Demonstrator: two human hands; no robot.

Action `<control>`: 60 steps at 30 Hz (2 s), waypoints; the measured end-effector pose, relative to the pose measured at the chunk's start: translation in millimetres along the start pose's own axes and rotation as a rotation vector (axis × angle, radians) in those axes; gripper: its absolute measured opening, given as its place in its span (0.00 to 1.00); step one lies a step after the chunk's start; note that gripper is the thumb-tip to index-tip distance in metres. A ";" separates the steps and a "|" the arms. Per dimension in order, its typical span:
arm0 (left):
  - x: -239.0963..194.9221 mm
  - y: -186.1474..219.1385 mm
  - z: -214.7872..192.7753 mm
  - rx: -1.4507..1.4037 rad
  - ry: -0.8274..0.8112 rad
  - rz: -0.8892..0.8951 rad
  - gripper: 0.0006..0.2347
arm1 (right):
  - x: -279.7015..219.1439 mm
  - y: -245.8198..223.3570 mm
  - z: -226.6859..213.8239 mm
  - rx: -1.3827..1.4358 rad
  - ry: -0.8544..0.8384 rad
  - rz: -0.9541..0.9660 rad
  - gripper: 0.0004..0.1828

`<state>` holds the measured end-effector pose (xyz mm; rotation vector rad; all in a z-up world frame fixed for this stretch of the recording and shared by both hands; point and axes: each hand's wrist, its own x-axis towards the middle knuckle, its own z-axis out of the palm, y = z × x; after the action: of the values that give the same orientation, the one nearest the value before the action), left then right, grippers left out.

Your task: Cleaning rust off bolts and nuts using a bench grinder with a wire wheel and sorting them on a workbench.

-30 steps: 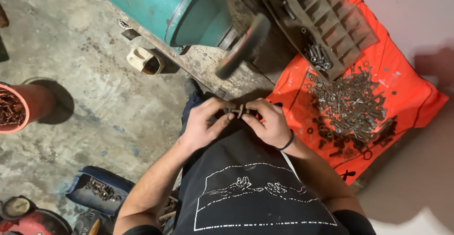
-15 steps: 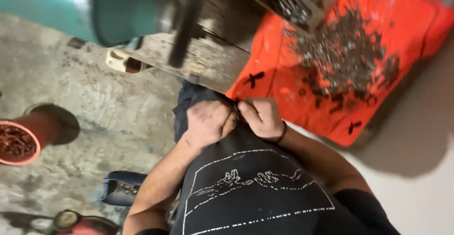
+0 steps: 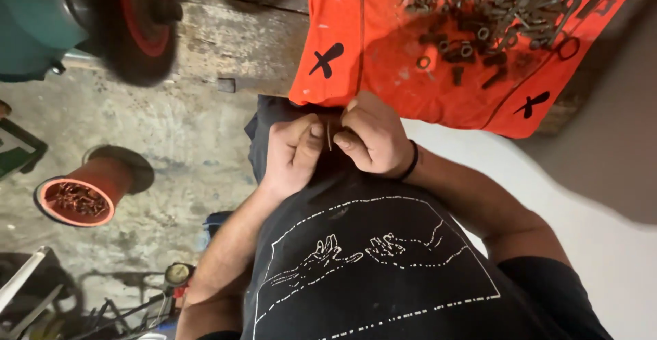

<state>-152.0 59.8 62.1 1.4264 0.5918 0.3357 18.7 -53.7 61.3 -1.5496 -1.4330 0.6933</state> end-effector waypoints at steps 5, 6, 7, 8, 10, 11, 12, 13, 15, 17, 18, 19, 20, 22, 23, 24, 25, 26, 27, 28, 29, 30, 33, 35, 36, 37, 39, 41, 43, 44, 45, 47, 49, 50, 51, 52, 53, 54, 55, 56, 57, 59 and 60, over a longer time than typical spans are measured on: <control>-6.2 -14.3 6.8 0.019 -0.024 -0.005 0.18 | 10.1 2.5 -18.2 -0.079 -0.006 -0.206 0.12; -7.6 -15.6 6.6 0.051 -0.019 0.008 0.18 | 11.0 2.0 -21.0 -0.080 -0.019 -0.244 0.13; -5.6 -13.3 6.2 0.057 -0.014 0.009 0.18 | 7.9 0.4 -21.6 -0.076 -0.019 -0.249 0.13; -3.7 -11.1 5.3 0.141 0.008 0.107 0.15 | 4.9 -1.2 -21.8 0.063 -0.057 -0.107 0.10; 2.2 -6.0 3.5 0.231 0.028 0.202 0.13 | -4.7 2.2 -20.7 0.207 -0.097 0.034 0.10; 4.1 -2.4 2.8 0.367 0.031 0.312 0.10 | -12.4 6.1 -18.9 0.389 -0.157 0.252 0.11; 5.8 0.9 1.6 0.504 0.031 0.422 0.08 | -19.9 9.8 -16.5 0.569 -0.220 0.471 0.15; 5.9 1.6 2.9 0.510 0.036 0.412 0.08 | -21.4 8.8 -18.7 0.578 -0.228 0.470 0.15; 7.2 3.1 4.3 0.735 0.042 0.587 0.09 | -22.4 7.5 -23.0 0.580 -0.304 0.564 0.16; 5.5 2.8 7.5 0.695 0.060 0.550 0.08 | -17.4 7.1 -24.5 0.476 -0.273 0.420 0.14; 4.9 2.9 9.0 0.647 0.072 0.520 0.08 | -14.5 6.8 -25.5 0.367 -0.232 0.280 0.12; 3.5 1.3 10.4 0.654 0.079 0.517 0.08 | -11.8 9.4 -26.0 0.372 -0.238 0.274 0.12; 2.0 -0.4 11.8 0.531 0.067 0.456 0.07 | -9.1 12.0 -26.4 0.294 -0.188 0.104 0.10; -3.4 -5.0 14.2 0.411 0.062 0.389 0.07 | -3.8 13.9 -26.7 0.223 -0.144 -0.066 0.10; -4.9 -8.6 15.4 0.338 0.042 0.357 0.08 | -0.4 14.1 -27.8 0.161 -0.118 -0.166 0.11; -6.1 -12.2 16.8 0.265 0.022 0.326 0.08 | 3.1 14.5 -29.1 0.099 -0.092 -0.266 0.13; -6.8 -11.3 15.8 0.265 0.024 0.328 0.08 | 2.2 15.5 -29.4 0.098 -0.093 -0.269 0.13; -7.3 -10.6 14.9 0.278 0.027 0.319 0.08 | 1.4 16.6 -29.7 0.096 -0.098 -0.265 0.13; -8.9 -9.8 14.3 0.290 0.029 0.306 0.09 | -0.3 17.3 -29.6 0.097 -0.104 -0.259 0.13; -5.8 0.8 12.1 0.289 0.031 0.305 0.09 | -5.2 18.2 -28.6 0.097 -0.107 -0.258 0.13; -3.0 11.5 9.8 0.318 0.022 0.338 0.07 | -10.8 18.5 -27.4 0.214 -0.143 -0.116 0.12; -0.2 22.2 7.5 0.347 0.012 0.371 0.07 | -16.5 18.7 -26.1 0.330 -0.179 0.028 0.13; 1.6 36.9 6.5 0.406 -0.031 0.469 0.14 | -38.9 32.3 -17.1 0.716 -0.278 0.334 0.20; -1.1 34.1 8.4 0.456 -0.051 0.456 0.12 | -43.4 38.3 -11.8 0.867 -0.307 0.425 0.22; -2.7 32.3 10.0 0.505 -0.073 0.442 0.09 | -46.4 41.3 -9.6 1.016 -0.334 0.519 0.24; -2.1 33.4 10.6 0.501 -0.073 0.443 0.09 | -45.6 42.5 -9.2 1.013 -0.333 0.522 0.24; -0.8 35.8 11.2 0.509 -0.039 0.465 0.09 | -43.1 44.9 -8.0 1.087 -0.348 0.589 0.24; -0.5 37.3 11.2 0.527 -0.015 0.474 0.09 | -42.6 46.0 -6.6 1.107 -0.346 0.566 0.24; -1.2 37.9 10.5 0.548 0.013 0.481 0.09 | -41.7 46.4 -5.8 1.129 -0.349 0.540 0.25; -1.7 37.5 10.1 0.557 0.025 0.483 0.09 | -41.2 46.5 -6.0 1.150 -0.343 0.530 0.24; -1.7 37.0 9.9 0.565 0.035 0.485 0.09 | -41.1 46.4 -6.7 1.170 -0.335 0.520 0.23; -2.8 37.2 9.0 0.569 0.045 0.479 0.09 | -41.6 45.1 -8.0 1.095 -0.327 0.542 0.22; -3.4 40.1 8.1 0.573 0.054 0.471 0.10 | -39.7 40.3 -11.7 1.020 -0.317 0.563 0.21; -3.5 42.9 7.5 0.597 0.055 0.473 0.10 | -37.2 36.2 -14.7 0.939 -0.304 0.547 0.19; -3.9 45.9 6.8 0.621 0.055 0.474 0.10 | -34.9 31.7 -17.4 0.859 -0.290 0.532 0.18; -5.2 51.2 6.6 0.621 0.057 0.472 0.10 | -30.3 24.6 -23.3 0.860 -0.292 0.533 0.18; -5.8 56.3 6.3 0.658 0.049 0.463 0.11 | -25.5 17.9 -29.4 0.741 -0.272 0.421 0.16; -6.3 61.3 6.1 0.695 0.041 0.453 0.11 | -20.6 11.3 -35.5 0.622 -0.251 0.309 0.14; -7.9 63.5 5.2 0.695 0.040 0.451 0.11 | -17.1 6.0 -40.7 0.624 -0.252 0.312 0.14; -9.4 65.6 4.3 0.720 0.020 0.437 0.11 | -13.7 0.8 -45.8 0.513 -0.233 0.209 0.12; -11.1 67.6 3.4 0.746 -0.001 0.423 0.11 | -10.3 -4.3 -50.7 0.402 -0.214 0.108 0.10; -12.5 66.6 1.8 0.732 -0.021 0.407 0.11 | -3.9 -10.1 -55.1 0.393 -0.226 0.070 0.08; -12.8 66.1 1.3 0.718 -0.040 0.394 0.11 | -0.7 -13.0 -57.8 0.382 -0.239 0.031 0.08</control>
<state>-153.2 60.4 129.4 2.2483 0.4054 0.4251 62.3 -68.5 98.6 -1.2226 -1.3513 1.1303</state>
